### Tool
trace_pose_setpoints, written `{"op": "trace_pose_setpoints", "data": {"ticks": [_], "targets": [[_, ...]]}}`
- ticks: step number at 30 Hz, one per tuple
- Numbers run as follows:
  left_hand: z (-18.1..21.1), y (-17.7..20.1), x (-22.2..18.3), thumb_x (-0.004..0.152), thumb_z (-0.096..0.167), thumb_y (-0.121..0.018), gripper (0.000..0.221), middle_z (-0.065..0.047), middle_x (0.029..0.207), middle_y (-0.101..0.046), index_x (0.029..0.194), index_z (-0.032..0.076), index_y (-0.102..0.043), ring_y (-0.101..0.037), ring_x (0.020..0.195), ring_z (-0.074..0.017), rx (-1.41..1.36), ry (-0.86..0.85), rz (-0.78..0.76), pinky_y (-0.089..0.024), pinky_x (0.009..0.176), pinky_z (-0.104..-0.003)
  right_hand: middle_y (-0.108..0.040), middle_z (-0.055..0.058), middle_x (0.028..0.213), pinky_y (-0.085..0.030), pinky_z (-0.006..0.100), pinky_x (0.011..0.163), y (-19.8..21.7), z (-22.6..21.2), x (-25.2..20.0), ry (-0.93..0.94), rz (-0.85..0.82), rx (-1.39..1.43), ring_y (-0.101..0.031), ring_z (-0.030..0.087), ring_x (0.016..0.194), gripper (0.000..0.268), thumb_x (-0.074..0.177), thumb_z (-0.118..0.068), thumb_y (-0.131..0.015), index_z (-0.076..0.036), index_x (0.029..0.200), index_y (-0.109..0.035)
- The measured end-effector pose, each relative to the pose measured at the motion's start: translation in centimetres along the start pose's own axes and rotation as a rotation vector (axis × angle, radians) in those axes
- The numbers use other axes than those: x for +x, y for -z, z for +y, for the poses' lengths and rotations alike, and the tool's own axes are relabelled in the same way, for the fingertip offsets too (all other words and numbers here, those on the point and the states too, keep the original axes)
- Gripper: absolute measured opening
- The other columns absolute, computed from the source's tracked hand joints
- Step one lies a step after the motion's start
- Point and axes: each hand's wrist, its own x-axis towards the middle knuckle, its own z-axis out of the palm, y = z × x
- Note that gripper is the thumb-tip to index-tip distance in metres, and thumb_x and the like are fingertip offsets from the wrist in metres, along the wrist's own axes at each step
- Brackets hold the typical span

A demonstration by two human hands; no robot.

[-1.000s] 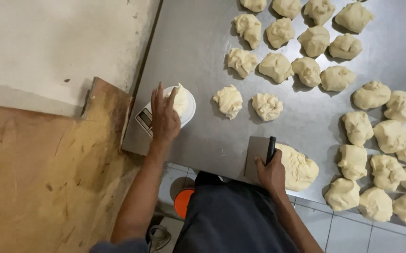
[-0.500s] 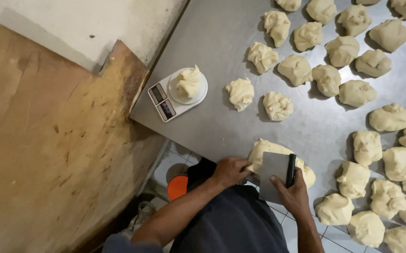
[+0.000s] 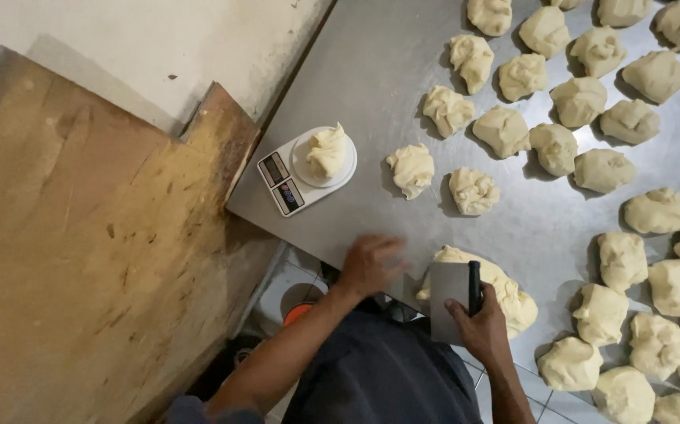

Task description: Dividing dough into portions using a bench scraper and weighing them on a digital scale.

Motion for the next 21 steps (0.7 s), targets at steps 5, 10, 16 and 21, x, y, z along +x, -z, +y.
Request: {"op": "trace_pose_setpoints", "data": {"ticks": [5,10,16,21], "targets": [[-7.0,9.1,10.9,0.095,0.037,-0.072,0.047,-0.012,0.134,-0.063,0.134,0.011,-0.067,-0.053,0.13,-0.0318,0.346,0.12,0.297,-0.036,0.114,-0.054,-0.073,0.02,0.099,-0.059,0.043,0.071,-1.3,-3.9,0.7,-0.082,0.034,0.065,-0.073,0.029,0.084,0.058,0.083,-0.026,-0.079,-0.001,0.13,-0.055],[-10.5,12.6,18.8,0.096,0.05,-0.068,0.053,-0.017,0.131,-0.059,0.124,0.005,-0.069,-0.05,0.126,-0.034,0.471,0.494,-0.1,-0.036,0.107,-0.053,-0.072,0.019,0.095,-0.056,0.04,0.071,-4.3,-10.5,3.3,0.013,0.009,0.15,-0.068,0.026,0.083,0.057,0.083,-0.028,-0.081,-0.001,0.126,-0.057],[-10.5,14.6,19.0,0.094,0.032,-0.074,0.029,-0.013,0.107,-0.075,0.109,0.009,-0.08,-0.066,0.105,-0.0334,0.4,0.377,-0.163,-0.051,0.092,-0.048,-0.069,0.014,0.097,-0.056,0.039,0.07,-10.1,-18.0,9.3,0.084,0.007,0.4,-0.066,0.023,0.084,0.052,0.085,-0.024,-0.081,0.0,0.124,-0.056],[-12.6,14.9,17.2,0.088,0.033,-0.077,0.029,-0.011,0.093,-0.08,0.108,0.011,-0.081,-0.077,0.074,-0.024,-0.041,0.451,-0.03,-0.06,0.067,-0.039,-0.07,0.016,0.101,-0.058,0.039,0.068,-15.4,-22.2,13.8,-0.02,-0.019,0.706,-0.07,0.025,0.084,0.055,0.083,-0.019,-0.079,0.0,0.126,-0.05]]}}
